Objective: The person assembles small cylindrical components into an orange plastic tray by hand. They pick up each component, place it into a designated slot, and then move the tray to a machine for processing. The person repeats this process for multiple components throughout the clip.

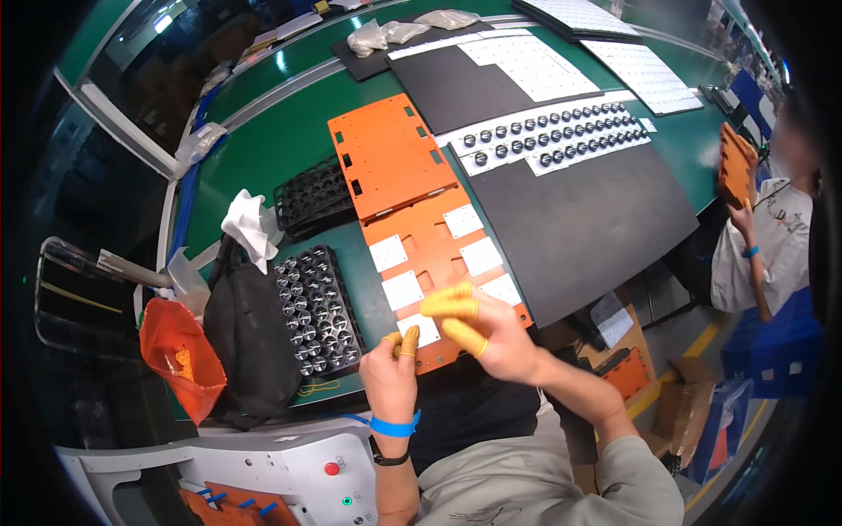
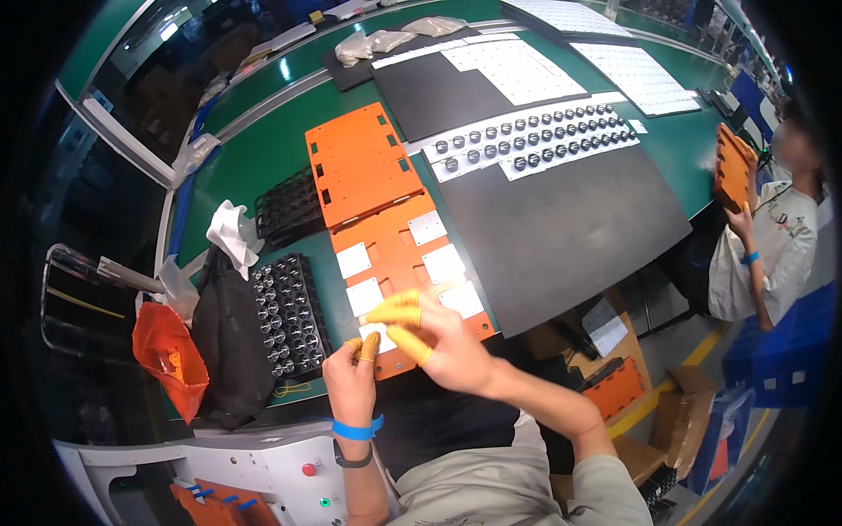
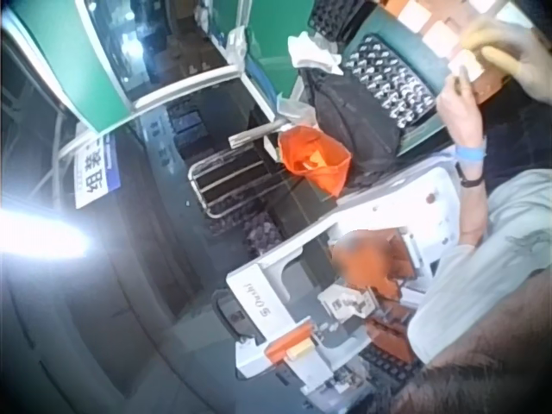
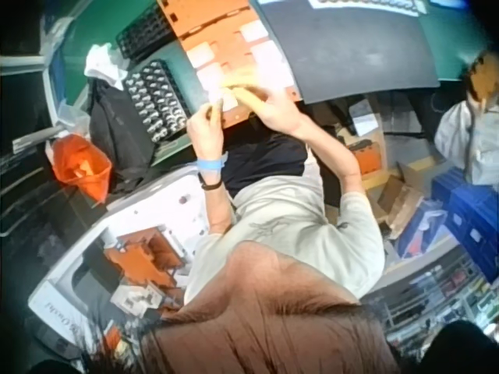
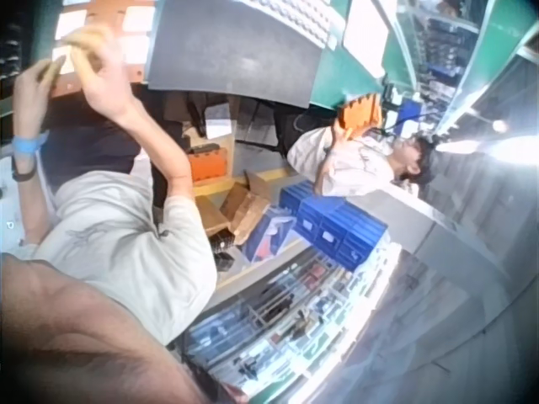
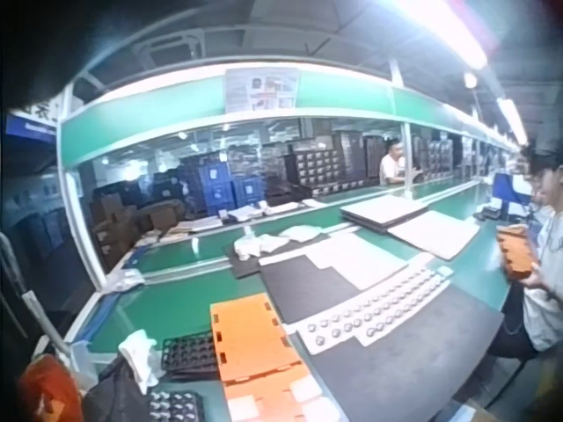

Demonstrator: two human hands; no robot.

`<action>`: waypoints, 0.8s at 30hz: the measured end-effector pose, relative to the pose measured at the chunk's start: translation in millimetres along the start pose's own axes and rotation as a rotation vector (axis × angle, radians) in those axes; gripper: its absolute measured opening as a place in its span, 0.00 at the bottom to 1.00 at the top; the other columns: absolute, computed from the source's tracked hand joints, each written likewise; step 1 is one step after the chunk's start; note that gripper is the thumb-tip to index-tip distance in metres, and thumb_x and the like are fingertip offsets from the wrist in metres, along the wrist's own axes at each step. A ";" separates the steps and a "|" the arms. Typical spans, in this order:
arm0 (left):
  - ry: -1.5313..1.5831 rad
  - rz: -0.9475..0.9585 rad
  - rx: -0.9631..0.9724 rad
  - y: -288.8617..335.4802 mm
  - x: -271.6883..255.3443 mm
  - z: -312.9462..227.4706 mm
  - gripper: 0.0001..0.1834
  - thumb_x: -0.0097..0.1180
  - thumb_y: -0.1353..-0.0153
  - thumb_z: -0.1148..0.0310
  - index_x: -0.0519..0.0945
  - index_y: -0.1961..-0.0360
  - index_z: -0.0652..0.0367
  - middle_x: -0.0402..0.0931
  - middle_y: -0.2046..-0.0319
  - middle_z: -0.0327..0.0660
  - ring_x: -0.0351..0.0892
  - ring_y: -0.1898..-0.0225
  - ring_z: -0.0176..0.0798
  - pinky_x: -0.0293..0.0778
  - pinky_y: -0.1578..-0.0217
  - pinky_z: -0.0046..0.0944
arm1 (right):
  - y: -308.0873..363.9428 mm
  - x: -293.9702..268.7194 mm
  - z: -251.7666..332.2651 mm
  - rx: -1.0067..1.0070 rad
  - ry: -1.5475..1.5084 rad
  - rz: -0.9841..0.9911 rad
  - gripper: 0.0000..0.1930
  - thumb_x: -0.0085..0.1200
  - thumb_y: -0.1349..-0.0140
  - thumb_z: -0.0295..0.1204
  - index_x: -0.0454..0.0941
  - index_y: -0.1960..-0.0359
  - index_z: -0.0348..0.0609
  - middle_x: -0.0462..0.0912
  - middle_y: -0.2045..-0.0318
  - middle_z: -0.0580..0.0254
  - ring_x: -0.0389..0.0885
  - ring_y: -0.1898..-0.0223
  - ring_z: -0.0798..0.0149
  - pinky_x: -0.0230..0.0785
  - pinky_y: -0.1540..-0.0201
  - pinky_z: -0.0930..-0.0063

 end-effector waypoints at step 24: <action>0.193 0.071 -0.058 -4.3 7.3 17.8 0.17 0.60 0.35 0.64 0.82 0.65 0.74 0.75 0.81 0.59 0.73 0.81 0.54 0.67 0.77 0.45 | -150.5 -103.0 -46.4 0.159 0.168 -0.278 0.38 0.62 0.36 0.40 0.60 0.31 0.32 0.78 0.55 0.58 0.76 0.52 0.66 0.71 0.47 0.70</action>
Point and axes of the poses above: each hand's wrist, its own y-axis away from the middle knuckle, its own x-axis out of the palm, z = x × y, the point moved 9 cm from there along -y, towards the middle knuckle
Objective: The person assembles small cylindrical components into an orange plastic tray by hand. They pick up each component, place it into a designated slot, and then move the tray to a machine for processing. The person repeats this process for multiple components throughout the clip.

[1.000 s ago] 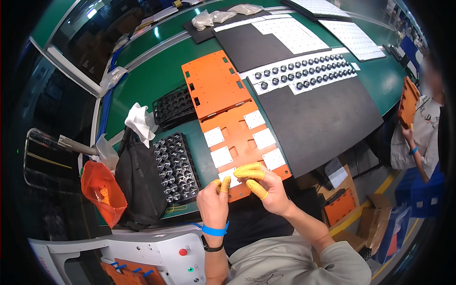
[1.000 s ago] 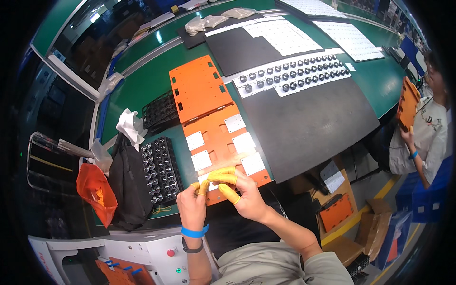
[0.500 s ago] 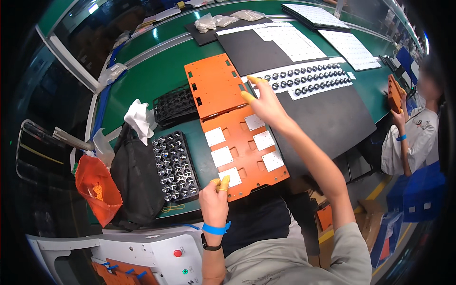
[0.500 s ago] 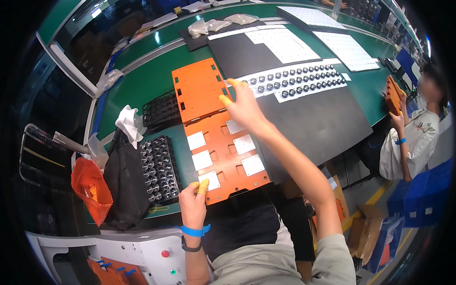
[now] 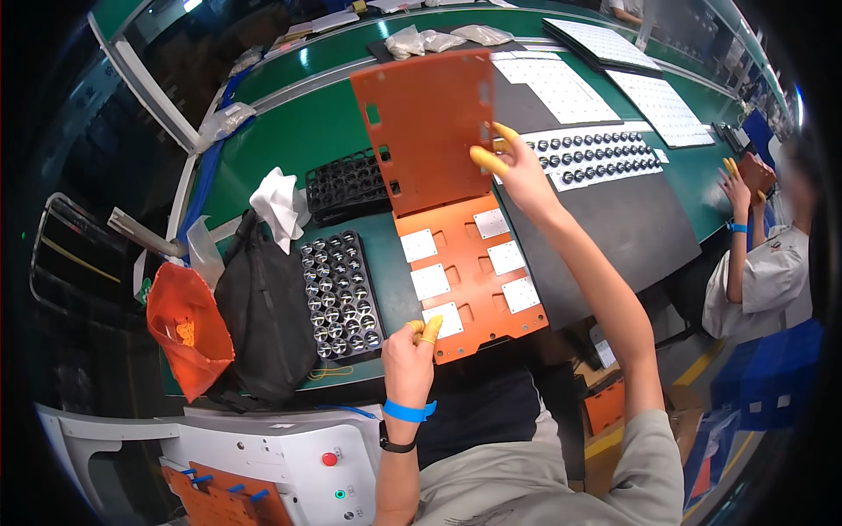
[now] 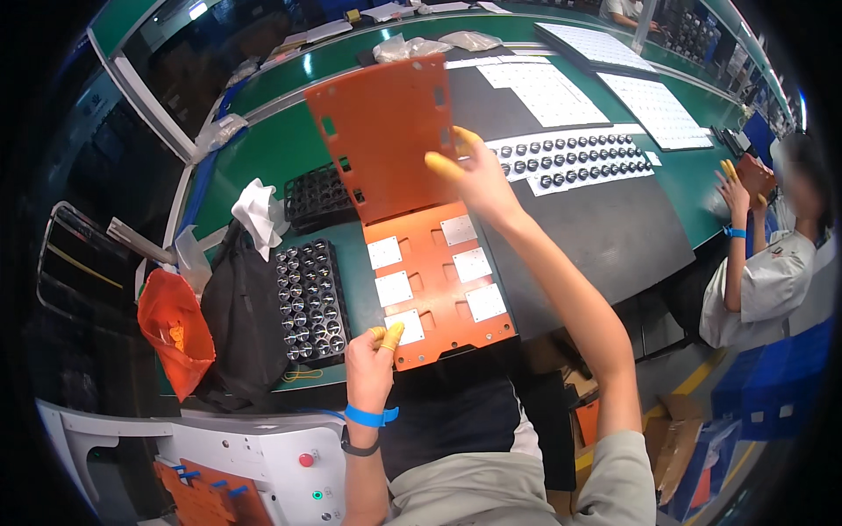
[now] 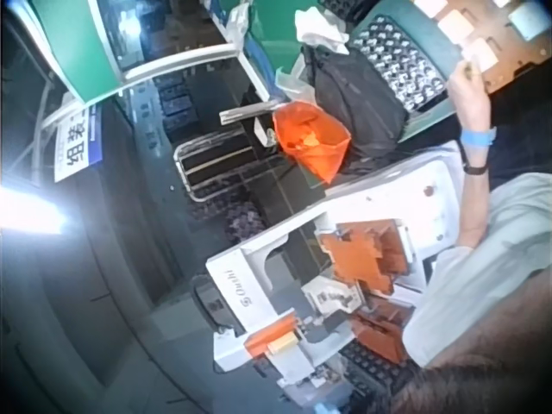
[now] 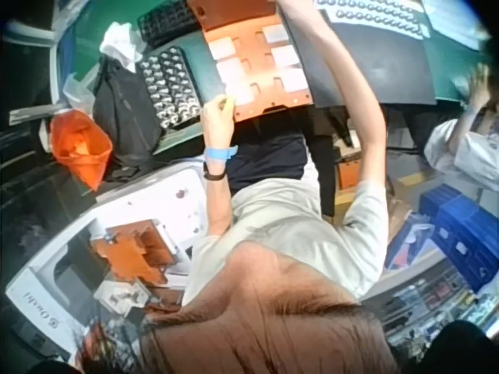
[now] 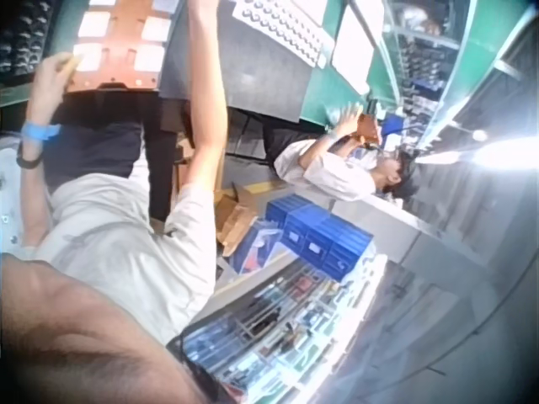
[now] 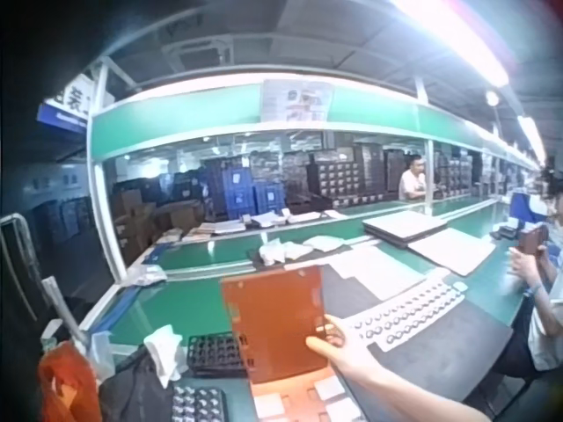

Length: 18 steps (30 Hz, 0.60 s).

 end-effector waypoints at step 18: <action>0.418 0.238 -0.204 29.5 7.6 19.4 0.21 0.39 0.25 0.58 0.73 0.64 0.67 0.67 0.84 0.35 0.70 0.88 0.30 0.69 0.86 0.33 | 199.4 -15.0 -18.9 -0.083 0.253 0.395 0.68 0.71 0.62 0.64 0.46 0.25 0.40 0.47 0.25 0.48 0.48 0.25 0.47 0.44 0.26 0.53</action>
Point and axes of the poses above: each hand's wrist, its own y-axis away from the middle knuckle, its own x-axis out of the palm, z = x × y, the point moved 9 cm from there along -y, towards the middle knuckle
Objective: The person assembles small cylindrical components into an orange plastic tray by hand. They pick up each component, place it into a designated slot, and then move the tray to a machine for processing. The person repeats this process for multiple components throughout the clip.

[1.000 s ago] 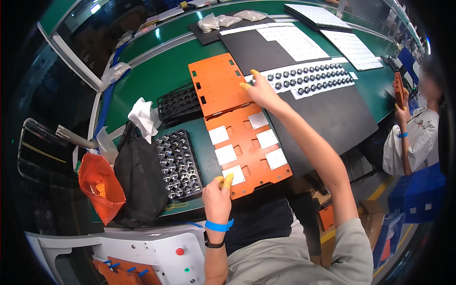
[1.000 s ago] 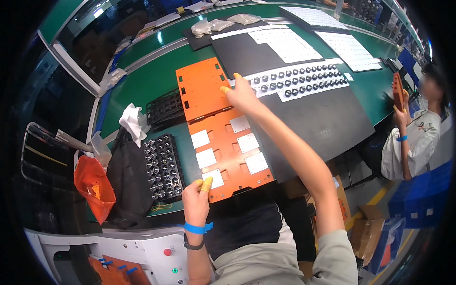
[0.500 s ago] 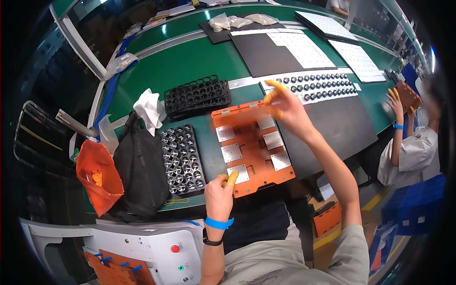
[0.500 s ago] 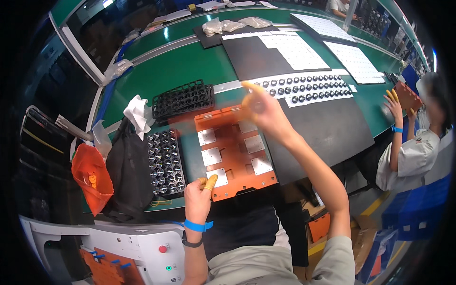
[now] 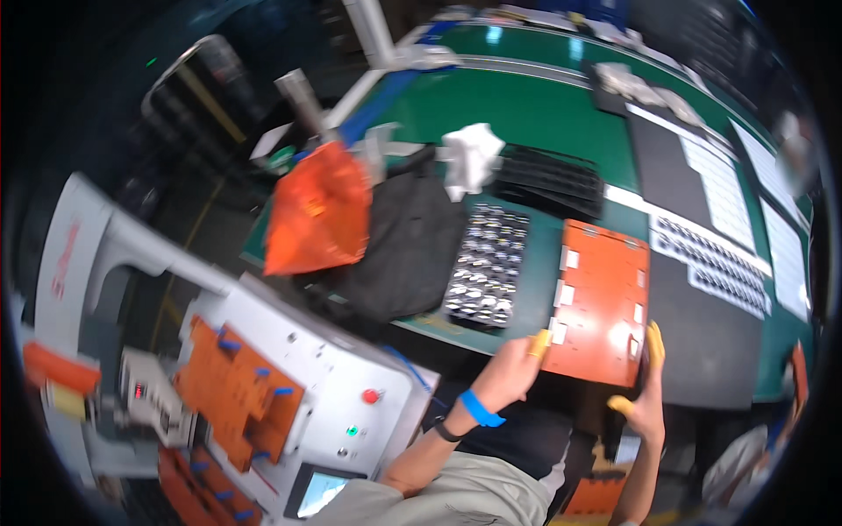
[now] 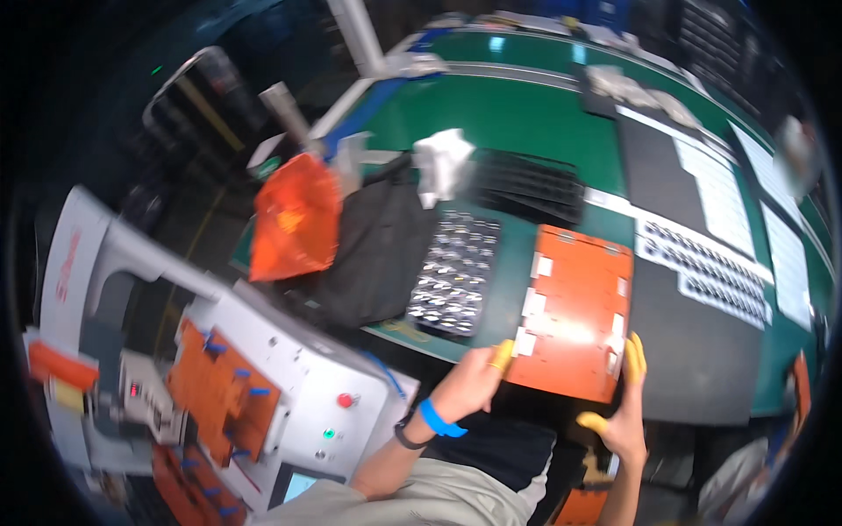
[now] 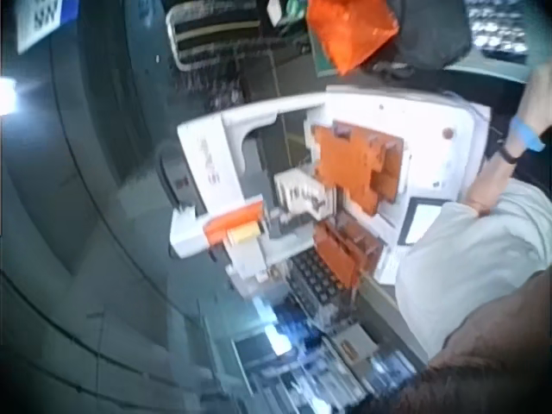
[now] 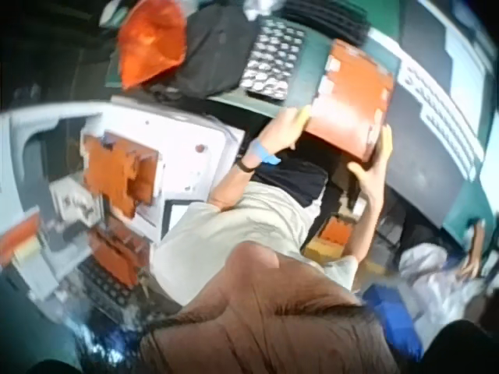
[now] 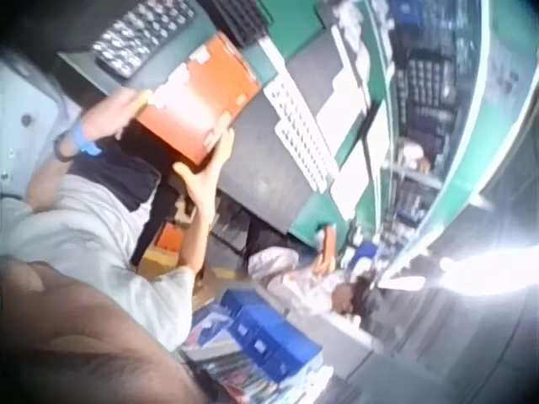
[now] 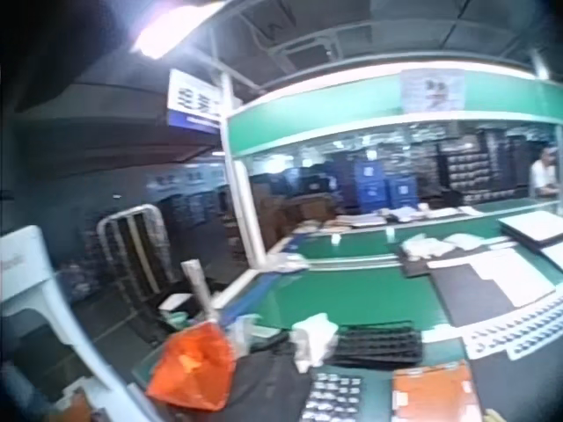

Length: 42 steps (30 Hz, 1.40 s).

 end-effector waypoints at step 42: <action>-0.122 -1.792 0.484 476.5 -220.6 36.6 0.25 0.80 0.55 0.62 0.81 0.66 0.73 0.60 0.74 0.27 0.54 0.73 0.25 0.51 0.75 0.30 | 1.3 428.1 357.2 0.018 -0.926 1.097 0.30 0.58 0.37 0.24 0.64 0.34 0.30 0.80 0.50 0.56 0.80 0.50 0.67 0.70 0.44 0.77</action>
Point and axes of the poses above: each hand's wrist, its own y-axis away from the middle knuckle, its own x-axis out of the palm, z = x × y, the point moved 9 cm from there along -y, towards the middle knuckle
